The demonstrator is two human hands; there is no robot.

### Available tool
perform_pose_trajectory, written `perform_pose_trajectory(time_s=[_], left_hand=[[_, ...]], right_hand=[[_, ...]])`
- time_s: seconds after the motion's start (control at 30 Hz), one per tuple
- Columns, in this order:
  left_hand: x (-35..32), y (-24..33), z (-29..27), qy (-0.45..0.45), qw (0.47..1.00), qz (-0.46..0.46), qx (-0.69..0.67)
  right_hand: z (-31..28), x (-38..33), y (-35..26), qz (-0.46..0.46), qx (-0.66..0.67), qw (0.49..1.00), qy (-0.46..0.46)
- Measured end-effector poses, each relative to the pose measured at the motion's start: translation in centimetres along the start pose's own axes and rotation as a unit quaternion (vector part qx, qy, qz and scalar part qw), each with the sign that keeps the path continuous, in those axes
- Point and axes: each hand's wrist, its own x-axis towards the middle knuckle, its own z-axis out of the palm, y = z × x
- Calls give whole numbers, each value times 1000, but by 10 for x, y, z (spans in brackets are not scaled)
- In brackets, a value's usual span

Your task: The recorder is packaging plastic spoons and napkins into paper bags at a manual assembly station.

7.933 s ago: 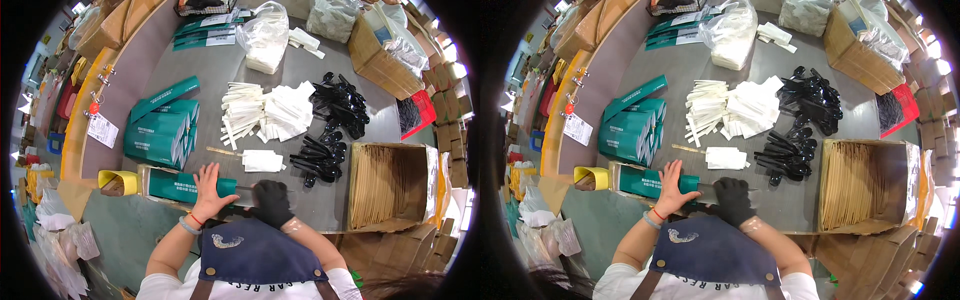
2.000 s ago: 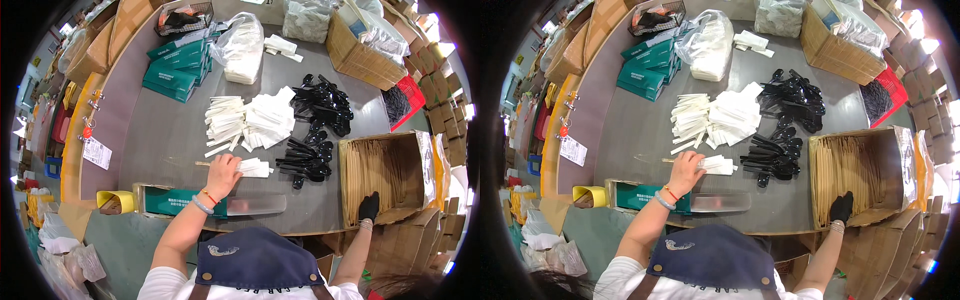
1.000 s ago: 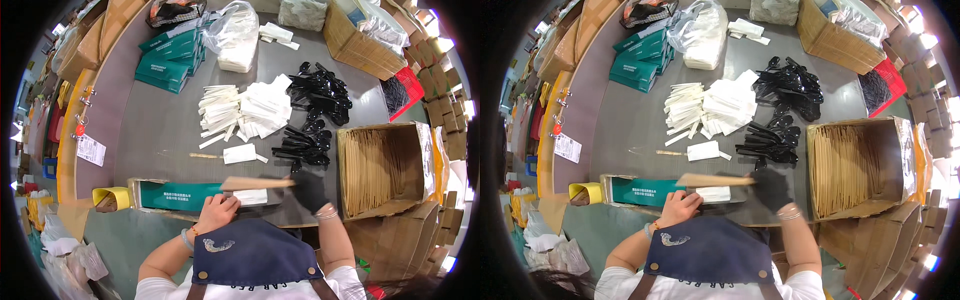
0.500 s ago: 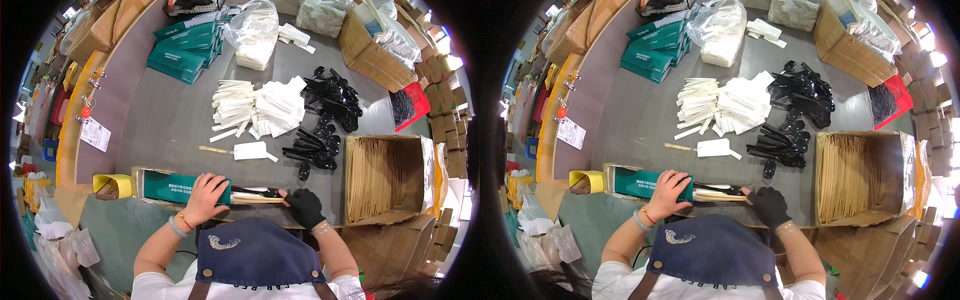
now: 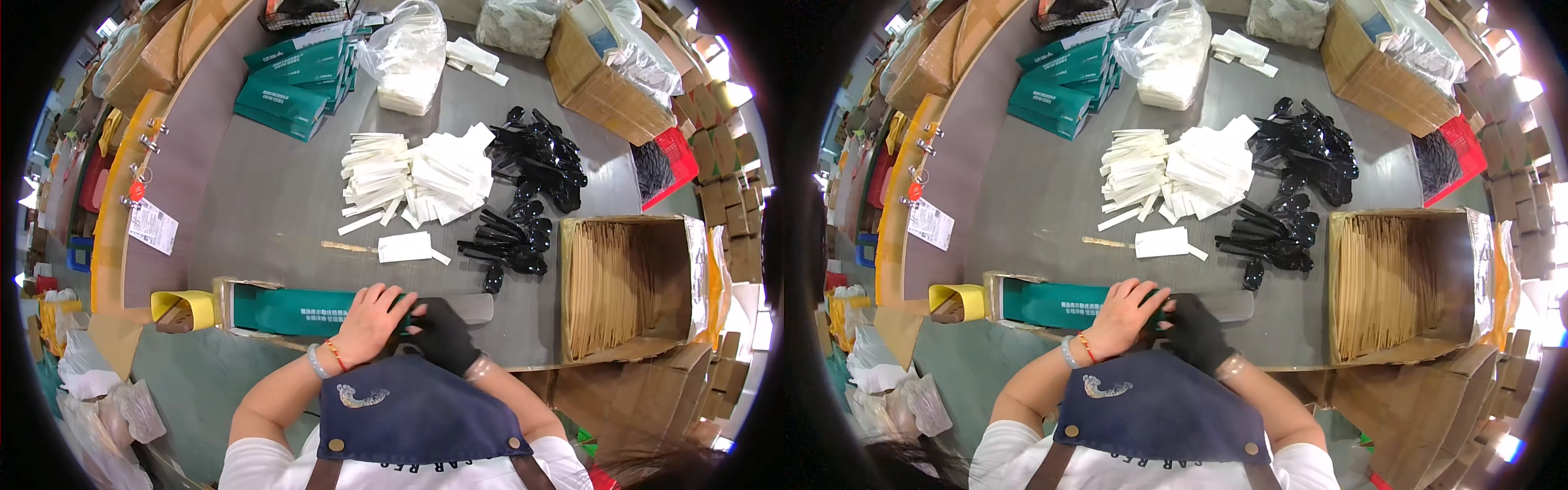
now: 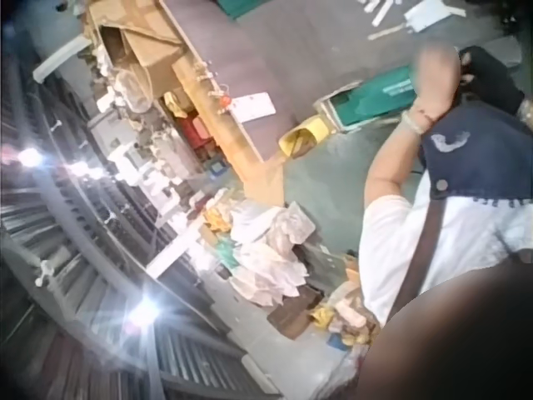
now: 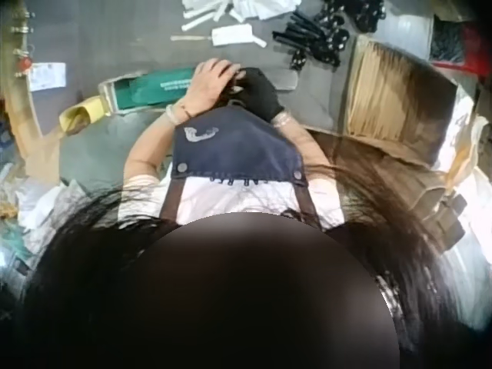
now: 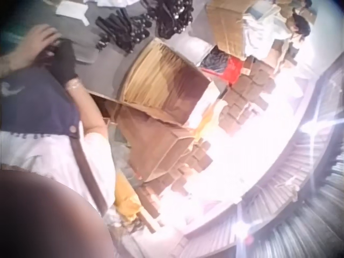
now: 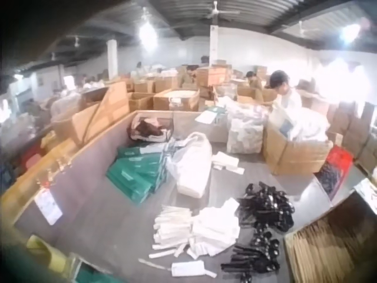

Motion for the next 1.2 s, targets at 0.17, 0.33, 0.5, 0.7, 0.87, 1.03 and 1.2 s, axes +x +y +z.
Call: perform_pose_trajectory(time_s=[0.17,0.33,0.5,0.7,0.87,1.03,1.2], left_hand=[[18,5,-21,-149,987,45,42],[39,-12,-91,-184,981,66,21],[8,-63,-94,45,978,-46,197],[-43,-16,4,81,951,-298,19],[-45,-22,7,102,950,-294,-34],[-39,-15,3,76,946,-316,-23],[-46,-24,11,93,949,-298,-34]], right_hand=[[-40,7,-8,-138,-329,934,25],[-78,-9,-21,-123,-337,927,108],[-88,-19,-34,-42,-377,921,92],[-72,-13,-36,-60,-403,913,35],[-69,-13,-33,-73,-410,909,15],[-68,-12,-32,-84,-412,907,22],[-73,-11,-32,-79,-406,911,3]])
